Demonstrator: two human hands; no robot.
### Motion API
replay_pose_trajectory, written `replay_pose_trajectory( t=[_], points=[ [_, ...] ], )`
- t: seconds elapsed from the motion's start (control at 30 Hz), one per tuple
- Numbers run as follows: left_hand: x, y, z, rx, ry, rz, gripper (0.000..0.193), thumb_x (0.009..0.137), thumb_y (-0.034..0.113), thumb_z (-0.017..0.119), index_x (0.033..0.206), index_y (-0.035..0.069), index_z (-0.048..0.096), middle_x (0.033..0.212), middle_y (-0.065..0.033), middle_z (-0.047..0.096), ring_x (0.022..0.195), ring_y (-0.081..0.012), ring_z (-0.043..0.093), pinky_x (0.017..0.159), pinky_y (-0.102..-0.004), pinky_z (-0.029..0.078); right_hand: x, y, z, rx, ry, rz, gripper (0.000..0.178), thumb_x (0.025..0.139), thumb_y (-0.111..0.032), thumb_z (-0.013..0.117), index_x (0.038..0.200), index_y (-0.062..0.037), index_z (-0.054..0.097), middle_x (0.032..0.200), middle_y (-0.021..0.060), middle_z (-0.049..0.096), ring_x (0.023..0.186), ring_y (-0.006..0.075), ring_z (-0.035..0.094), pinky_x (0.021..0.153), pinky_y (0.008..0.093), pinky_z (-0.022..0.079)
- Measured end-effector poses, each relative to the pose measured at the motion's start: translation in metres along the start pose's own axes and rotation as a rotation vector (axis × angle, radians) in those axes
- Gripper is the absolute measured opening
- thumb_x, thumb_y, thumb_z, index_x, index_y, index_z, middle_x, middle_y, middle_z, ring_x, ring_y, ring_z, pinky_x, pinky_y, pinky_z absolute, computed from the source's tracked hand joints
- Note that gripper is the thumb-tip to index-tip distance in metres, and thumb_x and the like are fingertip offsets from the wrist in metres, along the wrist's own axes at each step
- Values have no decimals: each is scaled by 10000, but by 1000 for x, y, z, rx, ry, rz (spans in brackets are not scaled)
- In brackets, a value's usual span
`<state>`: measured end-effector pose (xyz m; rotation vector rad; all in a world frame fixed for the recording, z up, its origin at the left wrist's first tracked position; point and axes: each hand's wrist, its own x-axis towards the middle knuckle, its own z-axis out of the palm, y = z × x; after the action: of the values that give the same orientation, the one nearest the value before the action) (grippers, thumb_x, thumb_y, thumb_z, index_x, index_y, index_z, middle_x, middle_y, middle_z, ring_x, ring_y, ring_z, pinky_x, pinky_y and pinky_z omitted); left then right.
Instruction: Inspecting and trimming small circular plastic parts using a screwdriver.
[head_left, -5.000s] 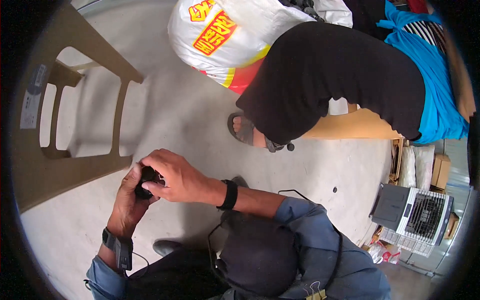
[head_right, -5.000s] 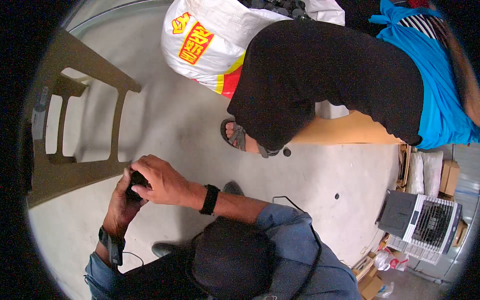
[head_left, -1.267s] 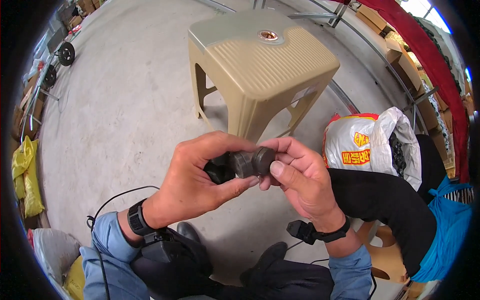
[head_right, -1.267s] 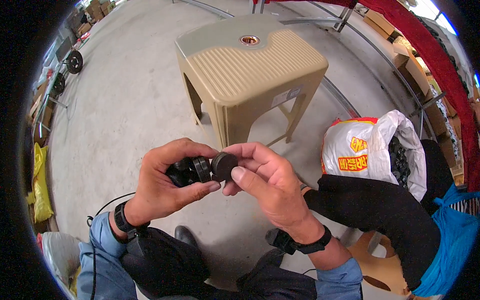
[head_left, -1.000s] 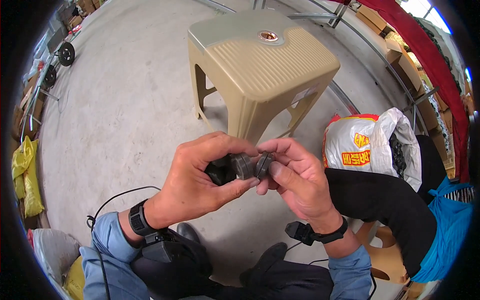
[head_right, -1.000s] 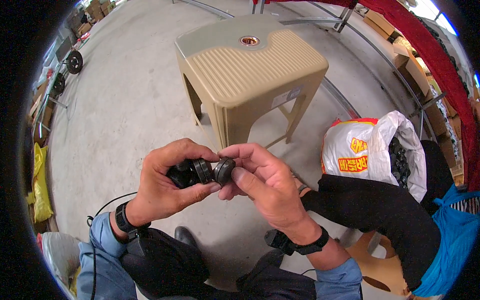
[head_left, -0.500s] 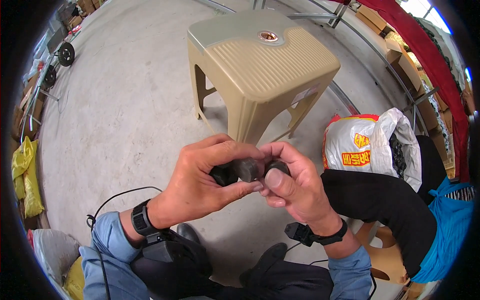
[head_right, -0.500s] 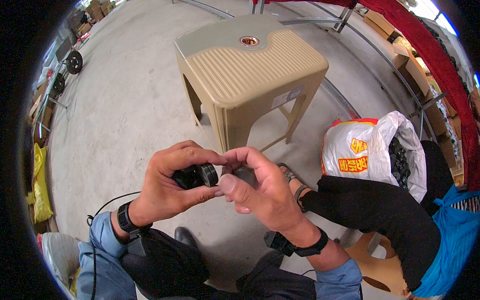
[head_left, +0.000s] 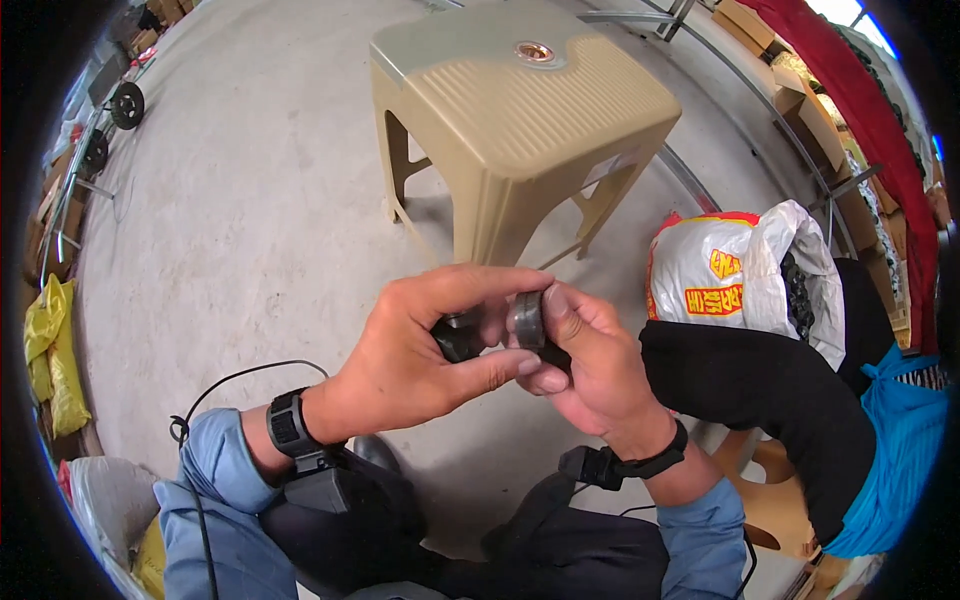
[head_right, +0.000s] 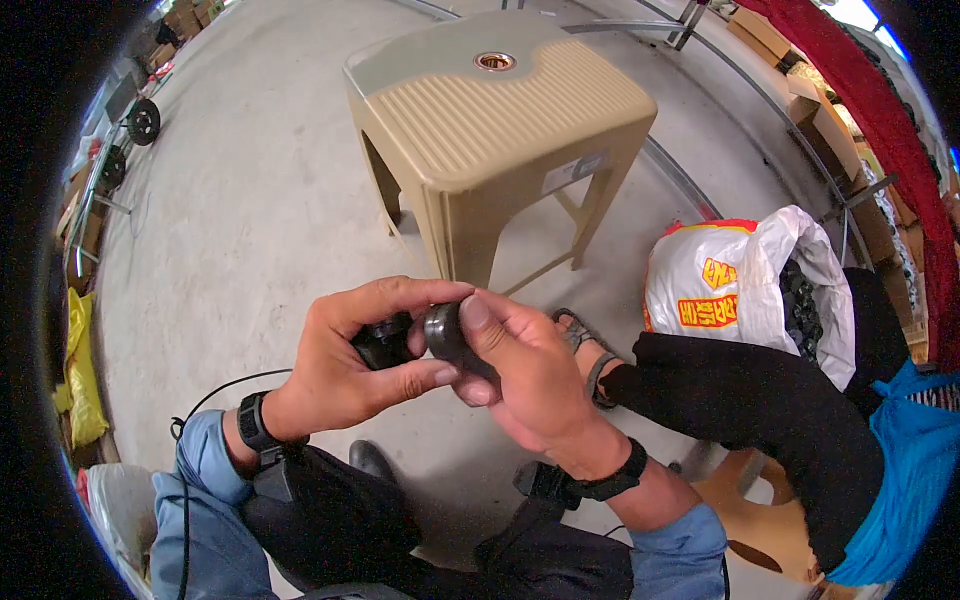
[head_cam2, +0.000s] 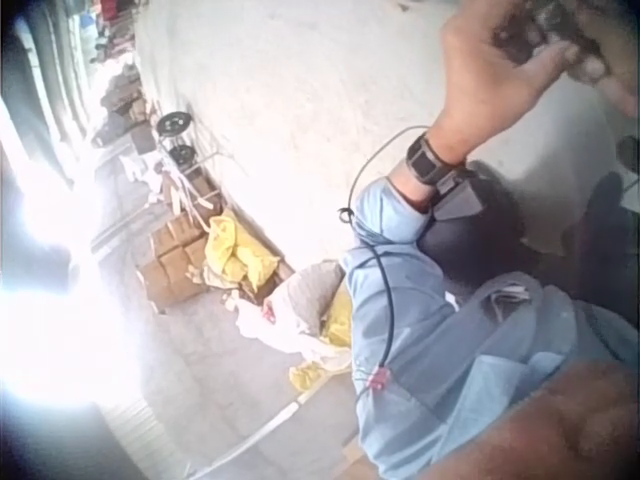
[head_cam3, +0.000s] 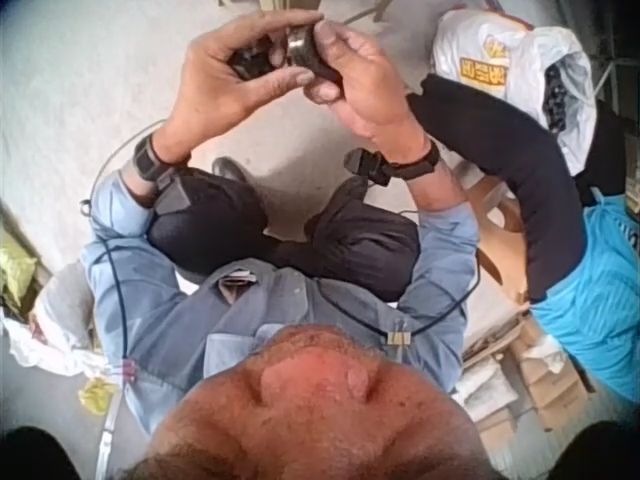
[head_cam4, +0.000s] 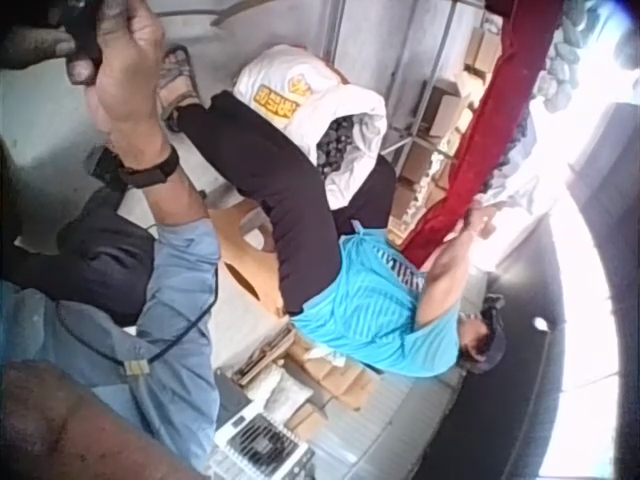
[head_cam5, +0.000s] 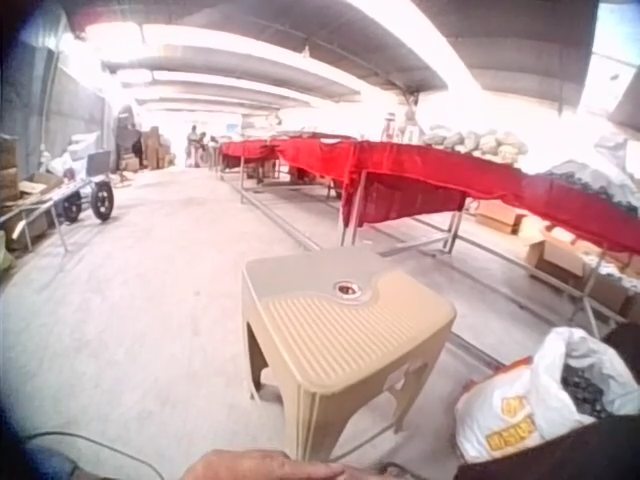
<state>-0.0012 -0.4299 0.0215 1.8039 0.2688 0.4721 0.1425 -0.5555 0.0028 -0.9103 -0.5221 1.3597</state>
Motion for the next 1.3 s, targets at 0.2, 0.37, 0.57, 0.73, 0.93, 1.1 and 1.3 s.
replay_pose_trajectory(
  t=[0.2,0.37,0.57,0.73,0.93,1.1,1.3],
  points=[
    [-2,-15,-3,-142,38,-91,489,765,56,819,1227,34,663,814,24,576,763,-49,512,684,-204,431,8,12,-1,339,-50,131,384,1060,-347,423,1193,-13,558,1017,63,604,647,52,461,517,181,363],
    [2,-6,2,41,78,-31,466,769,57,809,1215,48,674,773,14,551,733,-57,497,649,-216,414,3,9,3,149,62,-61,375,1054,-343,450,1190,-7,548,985,44,596,636,53,472,527,189,380],
    [1,-15,2,156,59,24,452,778,59,804,1211,55,675,791,0,563,723,-70,494,641,-229,422,3,7,11,-492,155,-158,311,1029,-308,497,1107,-11,547,907,19,569,647,37,475,530,192,396],
    [-1,-10,5,32,23,-88,421,786,71,812,1186,50,681,832,-11,588,730,-76,508,645,-231,430,4,13,7,-298,150,-134,356,1053,-362,433,1057,-29,559,855,1,554,644,40,467,511,189,381],
    [1,-15,5,-23,28,-74,408,820,117,801,1201,52,671,792,28,564,712,-45,509,608,-220,431,3,9,5,-301,144,-105,491,1064,-461,330,1126,-34,565,853,-7,533,649,44,442,518,189,364],
    [3,-18,0,-256,14,-240,399,851,139,778,1223,63,656,773,57,556,630,-12,496,527,-189,407,7,5,4,-326,105,-215,358,1046,-321,475,1222,-19,553,896,4,551,652,44,449,535,186,361],
    [1,-26,6,-168,44,-162,381,858,141,773,1208,53,649,771,56,556,619,-7,497,516,-187,407,6,5,-3,-292,159,-163,429,1009,-357,553,1271,-17,559,913,-2,543,713,34,477,519,186,341]
  ],
)
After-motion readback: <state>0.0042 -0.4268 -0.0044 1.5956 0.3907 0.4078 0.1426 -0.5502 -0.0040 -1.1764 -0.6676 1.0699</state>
